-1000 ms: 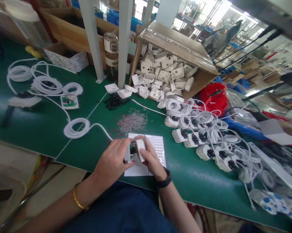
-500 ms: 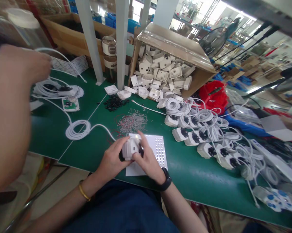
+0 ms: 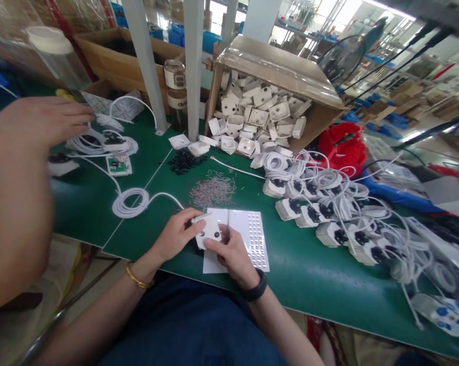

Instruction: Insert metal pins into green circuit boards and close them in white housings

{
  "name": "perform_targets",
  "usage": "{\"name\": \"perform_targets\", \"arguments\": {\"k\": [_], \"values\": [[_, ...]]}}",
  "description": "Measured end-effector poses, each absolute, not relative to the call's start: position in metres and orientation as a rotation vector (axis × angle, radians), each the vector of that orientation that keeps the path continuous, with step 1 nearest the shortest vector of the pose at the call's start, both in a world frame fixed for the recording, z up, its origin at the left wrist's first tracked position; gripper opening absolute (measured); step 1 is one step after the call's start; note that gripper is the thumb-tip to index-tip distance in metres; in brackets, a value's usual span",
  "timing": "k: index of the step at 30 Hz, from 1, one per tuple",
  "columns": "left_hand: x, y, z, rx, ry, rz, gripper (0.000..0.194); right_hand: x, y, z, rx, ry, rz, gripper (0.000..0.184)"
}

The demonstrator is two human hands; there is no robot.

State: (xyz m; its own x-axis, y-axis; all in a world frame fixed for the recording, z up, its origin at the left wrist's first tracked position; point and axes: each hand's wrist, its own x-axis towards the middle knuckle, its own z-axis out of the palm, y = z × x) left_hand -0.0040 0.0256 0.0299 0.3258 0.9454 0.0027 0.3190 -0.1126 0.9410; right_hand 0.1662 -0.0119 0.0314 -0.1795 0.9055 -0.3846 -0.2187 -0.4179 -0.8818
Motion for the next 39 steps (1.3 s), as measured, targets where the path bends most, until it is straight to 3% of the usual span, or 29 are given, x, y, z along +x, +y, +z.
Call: {"name": "perform_targets", "arguments": {"k": [20, 31, 39], "values": [[-0.003, 0.024, 0.032, 1.378, 1.032, 0.786, 0.035, 0.172, -0.011, 0.026, -1.295, -1.107, 1.569, 0.044], [0.002, 0.008, 0.011, 1.592, 1.116, 0.971, 0.043, 0.170, -0.013, 0.028, -1.432, -1.364, 1.242, 0.066], [-0.009, 0.007, 0.006, 1.684, 1.015, 0.942, 0.047, 0.174, -0.014, 0.036, -1.441, -1.547, 1.090, 0.054]]}}
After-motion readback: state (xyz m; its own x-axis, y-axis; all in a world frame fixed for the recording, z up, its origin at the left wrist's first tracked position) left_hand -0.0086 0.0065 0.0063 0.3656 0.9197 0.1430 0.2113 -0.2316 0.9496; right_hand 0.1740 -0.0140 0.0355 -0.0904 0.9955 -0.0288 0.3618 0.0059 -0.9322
